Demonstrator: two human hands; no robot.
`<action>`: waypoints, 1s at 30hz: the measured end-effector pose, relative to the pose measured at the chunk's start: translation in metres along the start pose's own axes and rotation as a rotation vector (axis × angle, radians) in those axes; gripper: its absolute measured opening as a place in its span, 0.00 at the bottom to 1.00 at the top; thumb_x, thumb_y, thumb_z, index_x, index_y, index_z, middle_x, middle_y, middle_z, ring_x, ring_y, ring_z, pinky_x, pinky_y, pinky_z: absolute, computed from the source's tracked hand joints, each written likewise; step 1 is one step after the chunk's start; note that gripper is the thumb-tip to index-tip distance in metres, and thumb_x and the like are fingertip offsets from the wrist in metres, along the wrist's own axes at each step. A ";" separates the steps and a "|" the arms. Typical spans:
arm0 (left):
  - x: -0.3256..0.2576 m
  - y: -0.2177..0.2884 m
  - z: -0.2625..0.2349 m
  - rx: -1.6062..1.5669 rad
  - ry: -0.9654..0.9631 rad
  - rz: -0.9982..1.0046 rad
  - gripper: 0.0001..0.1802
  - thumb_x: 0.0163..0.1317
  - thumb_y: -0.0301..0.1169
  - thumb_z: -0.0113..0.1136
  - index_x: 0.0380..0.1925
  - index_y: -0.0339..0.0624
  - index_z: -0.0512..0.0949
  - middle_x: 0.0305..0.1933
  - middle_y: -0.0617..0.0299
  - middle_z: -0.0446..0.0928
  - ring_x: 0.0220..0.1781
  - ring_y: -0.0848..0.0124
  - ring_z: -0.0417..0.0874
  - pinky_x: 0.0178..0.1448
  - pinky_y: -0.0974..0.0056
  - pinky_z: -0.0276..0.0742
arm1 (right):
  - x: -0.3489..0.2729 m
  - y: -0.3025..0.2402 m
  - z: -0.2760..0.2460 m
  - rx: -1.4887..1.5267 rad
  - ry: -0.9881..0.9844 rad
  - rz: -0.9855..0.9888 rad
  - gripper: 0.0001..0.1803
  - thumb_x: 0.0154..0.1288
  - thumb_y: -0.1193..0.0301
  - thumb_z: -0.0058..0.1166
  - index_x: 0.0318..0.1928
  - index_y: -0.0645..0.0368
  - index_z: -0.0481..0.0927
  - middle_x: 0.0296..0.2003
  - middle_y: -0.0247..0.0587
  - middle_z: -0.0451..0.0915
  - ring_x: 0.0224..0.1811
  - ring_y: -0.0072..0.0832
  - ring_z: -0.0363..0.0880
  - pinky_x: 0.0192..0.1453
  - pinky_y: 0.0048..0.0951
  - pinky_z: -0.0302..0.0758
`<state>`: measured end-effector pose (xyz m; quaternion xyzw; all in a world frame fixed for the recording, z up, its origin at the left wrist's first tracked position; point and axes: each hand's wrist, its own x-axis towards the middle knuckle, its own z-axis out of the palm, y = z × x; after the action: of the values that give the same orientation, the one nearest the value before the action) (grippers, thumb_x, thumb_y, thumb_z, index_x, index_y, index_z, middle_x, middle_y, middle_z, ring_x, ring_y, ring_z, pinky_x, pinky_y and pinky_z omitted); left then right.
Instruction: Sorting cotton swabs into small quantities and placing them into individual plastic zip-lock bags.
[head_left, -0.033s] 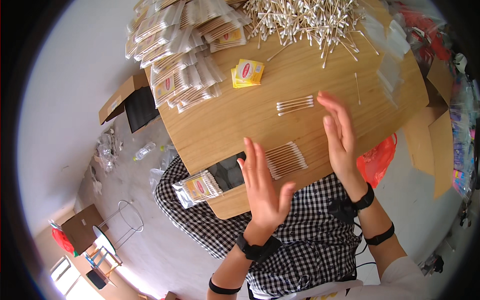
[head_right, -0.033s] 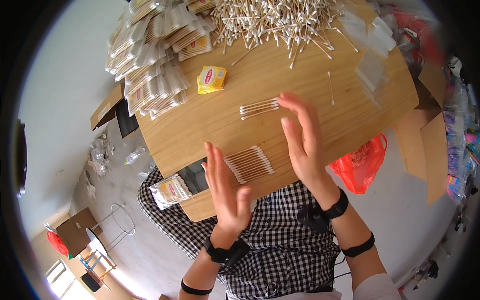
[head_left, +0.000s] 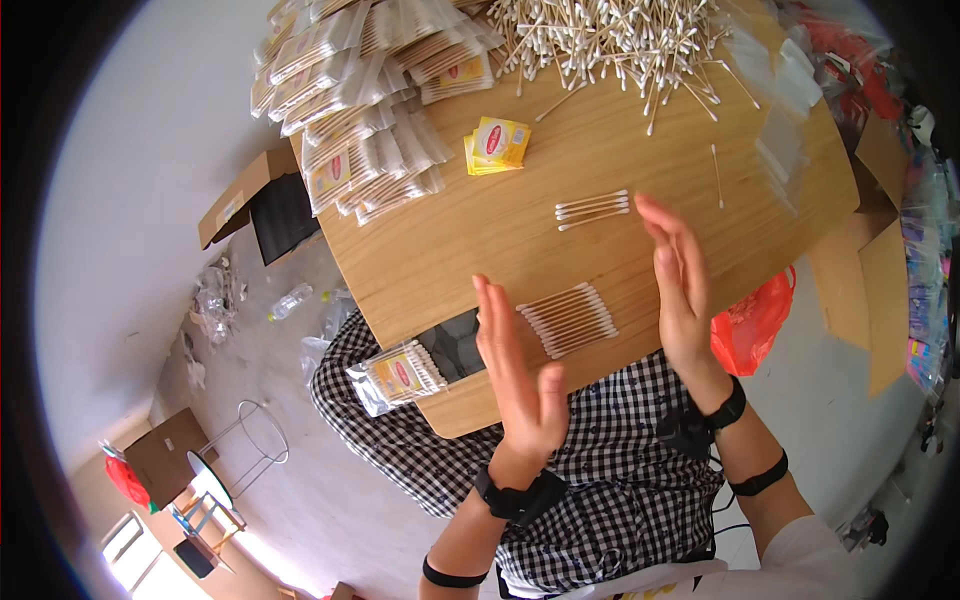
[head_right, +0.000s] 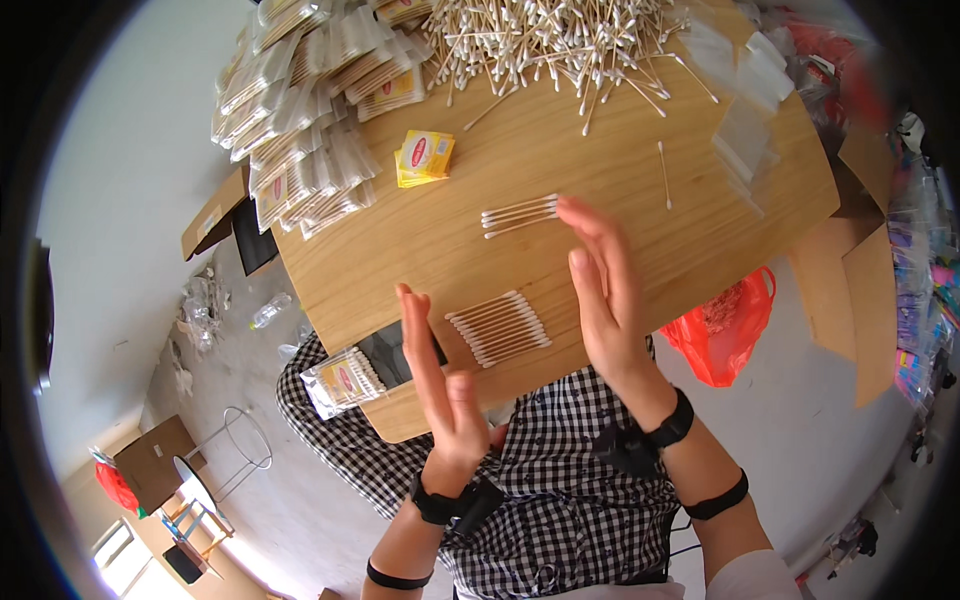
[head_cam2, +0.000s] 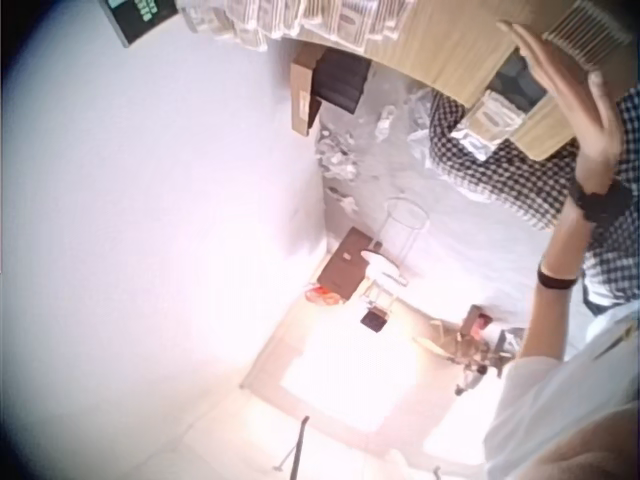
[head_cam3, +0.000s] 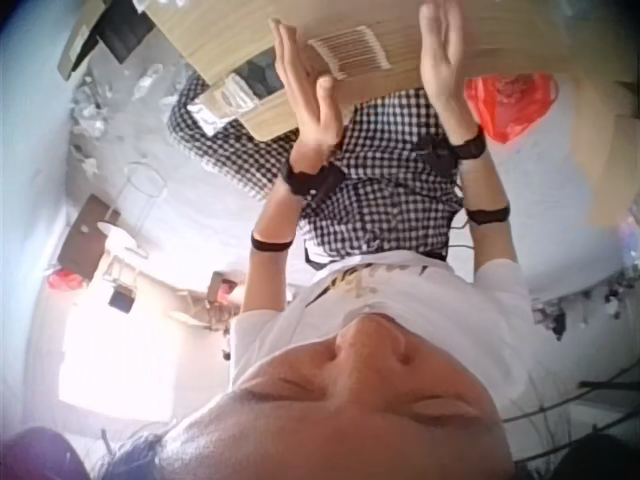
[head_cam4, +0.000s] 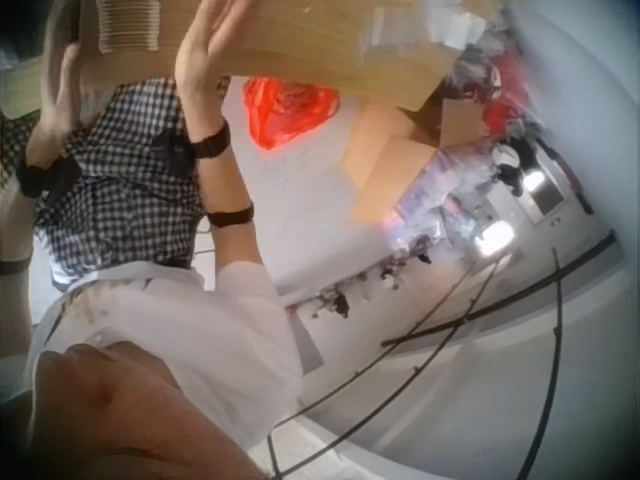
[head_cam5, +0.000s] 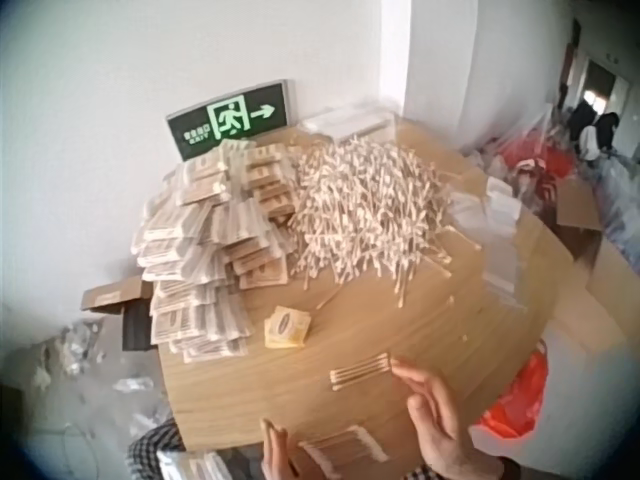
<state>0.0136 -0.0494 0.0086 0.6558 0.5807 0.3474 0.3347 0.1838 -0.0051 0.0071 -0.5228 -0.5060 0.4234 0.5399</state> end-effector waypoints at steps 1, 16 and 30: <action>0.004 0.002 -0.001 -0.490 0.183 -0.146 0.53 0.65 0.66 0.43 0.73 0.33 0.47 0.79 0.46 0.42 0.79 0.51 0.46 0.79 0.44 0.40 | -0.010 0.001 0.005 0.006 0.003 0.003 0.23 0.77 0.64 0.42 0.64 0.66 0.65 0.66 0.50 0.65 0.71 0.37 0.61 0.75 0.39 0.55; -0.012 0.013 0.013 -0.828 0.310 -0.205 0.49 0.68 0.63 0.39 0.74 0.37 0.43 0.80 0.47 0.39 0.81 0.56 0.39 0.81 0.52 0.33 | -0.023 -0.004 0.032 -0.154 -0.112 -0.007 0.27 0.78 0.61 0.38 0.68 0.67 0.60 0.68 0.51 0.62 0.75 0.42 0.54 0.77 0.41 0.52; -0.013 0.019 0.044 -0.876 0.390 -0.191 0.48 0.68 0.62 0.42 0.74 0.38 0.44 0.80 0.48 0.39 0.81 0.57 0.37 0.81 0.51 0.33 | -0.016 0.006 0.058 -1.011 -0.335 -0.265 0.33 0.63 0.69 0.47 0.69 0.65 0.62 0.72 0.50 0.58 0.77 0.40 0.51 0.78 0.46 0.50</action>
<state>0.0593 -0.0657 0.0001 0.3198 0.4894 0.6430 0.4947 0.1247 -0.0123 -0.0038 -0.5745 -0.7868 0.1332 0.1822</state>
